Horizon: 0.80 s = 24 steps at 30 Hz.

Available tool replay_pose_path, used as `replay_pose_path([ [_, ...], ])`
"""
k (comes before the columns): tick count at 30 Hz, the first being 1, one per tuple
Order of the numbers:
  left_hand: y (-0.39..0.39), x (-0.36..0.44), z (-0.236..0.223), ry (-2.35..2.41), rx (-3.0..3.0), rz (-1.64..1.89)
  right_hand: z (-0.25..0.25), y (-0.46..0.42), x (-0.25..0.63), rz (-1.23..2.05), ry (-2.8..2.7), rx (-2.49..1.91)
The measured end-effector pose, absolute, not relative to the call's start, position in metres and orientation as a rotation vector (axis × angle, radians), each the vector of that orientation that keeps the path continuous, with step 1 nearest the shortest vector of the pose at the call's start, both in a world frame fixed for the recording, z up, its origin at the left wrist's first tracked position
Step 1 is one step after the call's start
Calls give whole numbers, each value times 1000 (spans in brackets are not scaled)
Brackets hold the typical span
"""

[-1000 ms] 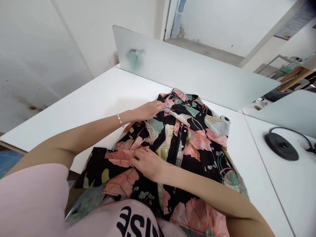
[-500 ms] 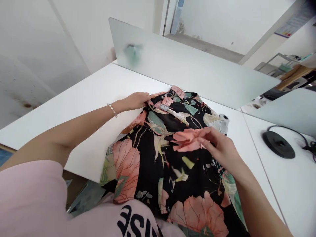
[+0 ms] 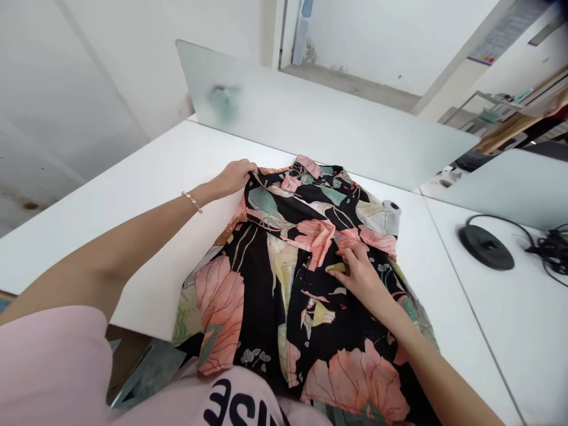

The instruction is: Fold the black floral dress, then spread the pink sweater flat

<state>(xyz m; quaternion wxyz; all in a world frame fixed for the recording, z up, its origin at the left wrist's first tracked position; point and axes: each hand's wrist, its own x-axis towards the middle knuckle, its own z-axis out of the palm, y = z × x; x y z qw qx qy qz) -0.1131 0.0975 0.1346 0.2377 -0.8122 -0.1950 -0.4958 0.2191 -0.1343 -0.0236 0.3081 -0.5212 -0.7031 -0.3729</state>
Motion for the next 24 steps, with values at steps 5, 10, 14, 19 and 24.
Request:
replay_pose_path([
  [5, 106, -111, 142, -697, -2286, -1503, -12, -141, 237, -672, -2021, -1443],
  [10, 111, -107, 141, -751, -2278, -1556, -6, -159, 228, -693, -1804, -1436],
  [14, 118, -100, 141, -773, -2263, -1568, -27, -168, 200, -892, -2002, -1312],
  [19, 121, -96, 140, -792, -2233, -1607, -52, -158, 188, -856, -2159, -1320],
  [24, 121, -99, 140, -780, -2200, -1668, -12, -177, 228, -433, -1950, -1290],
])
